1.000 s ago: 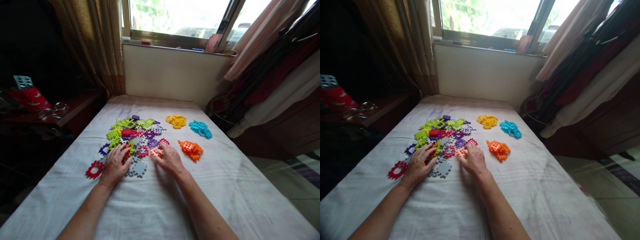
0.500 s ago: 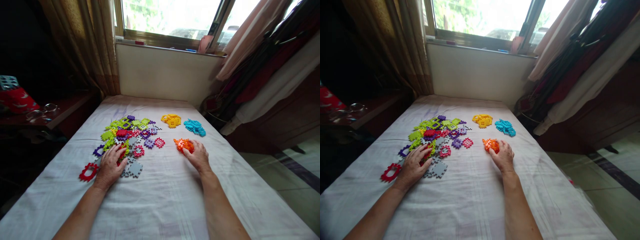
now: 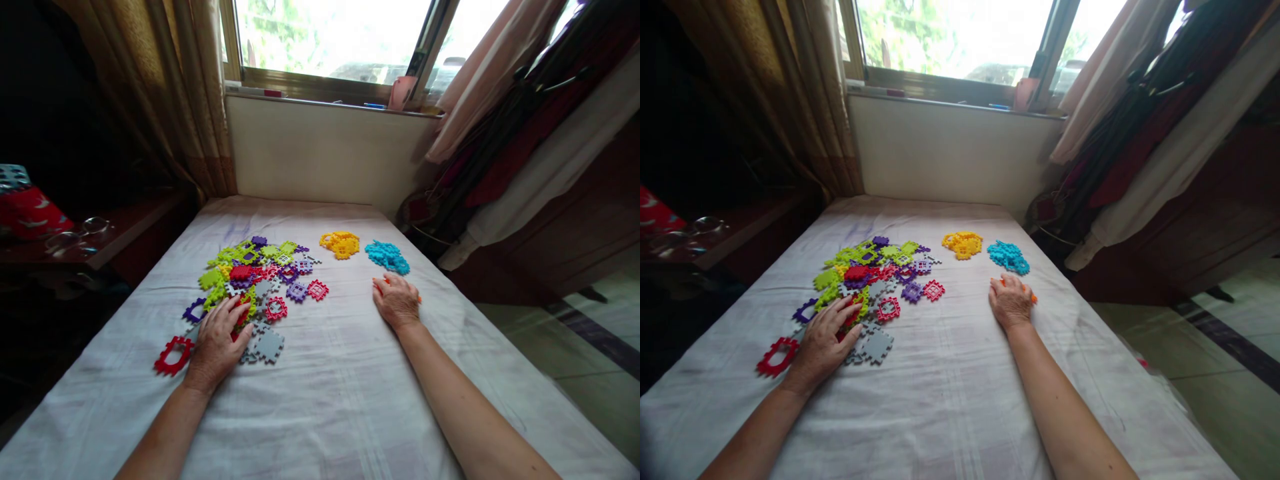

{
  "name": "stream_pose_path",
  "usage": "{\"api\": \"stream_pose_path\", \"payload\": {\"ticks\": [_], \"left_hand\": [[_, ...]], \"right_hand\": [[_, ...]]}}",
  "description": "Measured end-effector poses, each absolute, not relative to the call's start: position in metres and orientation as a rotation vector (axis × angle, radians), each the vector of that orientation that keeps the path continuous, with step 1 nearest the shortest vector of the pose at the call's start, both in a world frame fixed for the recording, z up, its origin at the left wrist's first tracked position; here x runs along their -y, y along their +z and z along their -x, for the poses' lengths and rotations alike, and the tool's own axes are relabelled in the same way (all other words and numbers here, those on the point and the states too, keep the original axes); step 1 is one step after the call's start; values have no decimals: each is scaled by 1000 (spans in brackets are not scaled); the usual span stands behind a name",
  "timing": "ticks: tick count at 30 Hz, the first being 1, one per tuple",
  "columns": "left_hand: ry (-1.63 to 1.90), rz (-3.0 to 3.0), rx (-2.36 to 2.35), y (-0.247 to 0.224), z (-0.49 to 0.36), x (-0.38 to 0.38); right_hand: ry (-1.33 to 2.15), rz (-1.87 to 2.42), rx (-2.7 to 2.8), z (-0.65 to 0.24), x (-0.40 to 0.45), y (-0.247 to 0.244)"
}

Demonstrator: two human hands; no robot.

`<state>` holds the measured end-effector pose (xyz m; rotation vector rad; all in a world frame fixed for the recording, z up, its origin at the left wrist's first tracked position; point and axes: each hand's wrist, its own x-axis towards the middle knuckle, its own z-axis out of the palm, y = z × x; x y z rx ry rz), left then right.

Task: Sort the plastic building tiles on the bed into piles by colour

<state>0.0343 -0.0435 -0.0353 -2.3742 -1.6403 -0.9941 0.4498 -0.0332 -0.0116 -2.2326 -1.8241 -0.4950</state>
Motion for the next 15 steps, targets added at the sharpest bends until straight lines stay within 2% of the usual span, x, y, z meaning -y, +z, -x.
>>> {"api": "stream_pose_path", "payload": {"ticks": [9,13,15], "left_hand": [[-958,2382,1630,-33,-33,45],[-962,2385,1609,-33,-33,45],[-967,2376,1600,-34,-32,45]], "right_hand": [[-384,2417,1709,-475,9,9],[86,2529,1746,-498,-22,23],[210,2473,1795,-513,-37,24]]}}
